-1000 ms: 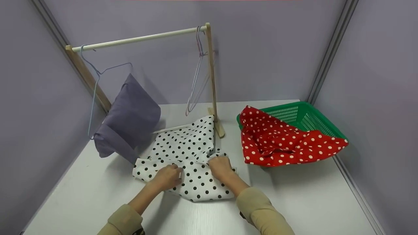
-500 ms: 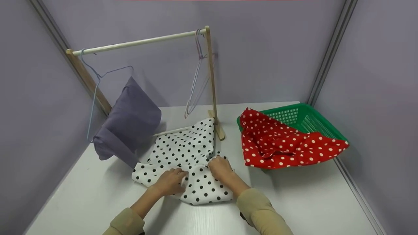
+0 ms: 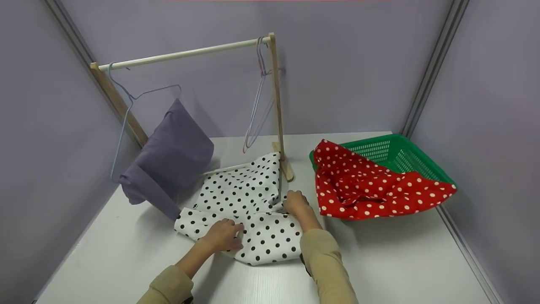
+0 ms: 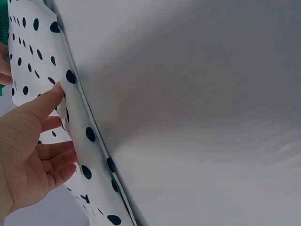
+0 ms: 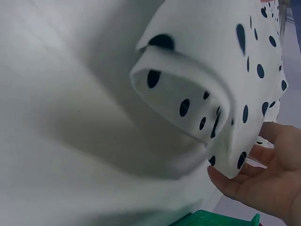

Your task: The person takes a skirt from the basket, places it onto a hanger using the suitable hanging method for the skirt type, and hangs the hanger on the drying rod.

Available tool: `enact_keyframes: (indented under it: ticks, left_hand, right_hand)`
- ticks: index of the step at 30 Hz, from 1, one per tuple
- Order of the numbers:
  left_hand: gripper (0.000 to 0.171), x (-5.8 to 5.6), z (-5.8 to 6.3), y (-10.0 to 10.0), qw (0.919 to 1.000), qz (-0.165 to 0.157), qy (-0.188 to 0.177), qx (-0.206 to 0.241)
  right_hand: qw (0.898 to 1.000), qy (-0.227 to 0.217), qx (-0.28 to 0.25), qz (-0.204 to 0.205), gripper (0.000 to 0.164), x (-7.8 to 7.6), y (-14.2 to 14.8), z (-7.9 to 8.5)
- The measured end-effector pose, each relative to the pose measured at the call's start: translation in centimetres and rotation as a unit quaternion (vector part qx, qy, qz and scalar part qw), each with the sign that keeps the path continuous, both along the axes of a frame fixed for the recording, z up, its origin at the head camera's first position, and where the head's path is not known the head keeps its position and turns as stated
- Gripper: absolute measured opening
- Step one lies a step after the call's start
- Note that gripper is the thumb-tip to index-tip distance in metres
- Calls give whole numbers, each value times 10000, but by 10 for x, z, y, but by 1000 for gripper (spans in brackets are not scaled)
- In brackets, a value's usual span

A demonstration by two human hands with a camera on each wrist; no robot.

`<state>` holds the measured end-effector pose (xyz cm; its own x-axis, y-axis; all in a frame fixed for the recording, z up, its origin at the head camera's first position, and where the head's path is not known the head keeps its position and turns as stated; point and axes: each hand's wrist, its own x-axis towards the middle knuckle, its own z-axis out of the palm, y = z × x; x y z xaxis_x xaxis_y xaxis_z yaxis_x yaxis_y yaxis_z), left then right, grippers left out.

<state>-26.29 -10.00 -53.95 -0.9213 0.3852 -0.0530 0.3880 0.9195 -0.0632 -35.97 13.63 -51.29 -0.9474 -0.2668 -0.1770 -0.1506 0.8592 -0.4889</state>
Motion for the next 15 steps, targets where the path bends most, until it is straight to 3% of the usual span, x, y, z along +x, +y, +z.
enact_keyframes:
  ticks: [5,8,11,15]
  left_hand:
    - [39,-2,0,1,10000,46,-26,-31]
    - [38,-3,0,3,9998,179,-93,-73]
    - [37,-4,1,5,9994,287,-165,-112]
    - [36,-3,2,7,9993,310,-172,-84]
  right_hand:
    - [9985,-478,-267,-72,26,-3,-7,-4]
    - [9972,-698,-269,-51,34,-2,-9,-5]
    - [9964,-834,77,133,44,0,-9,-4]
    - [9937,-567,742,616,37,1,-9,0]
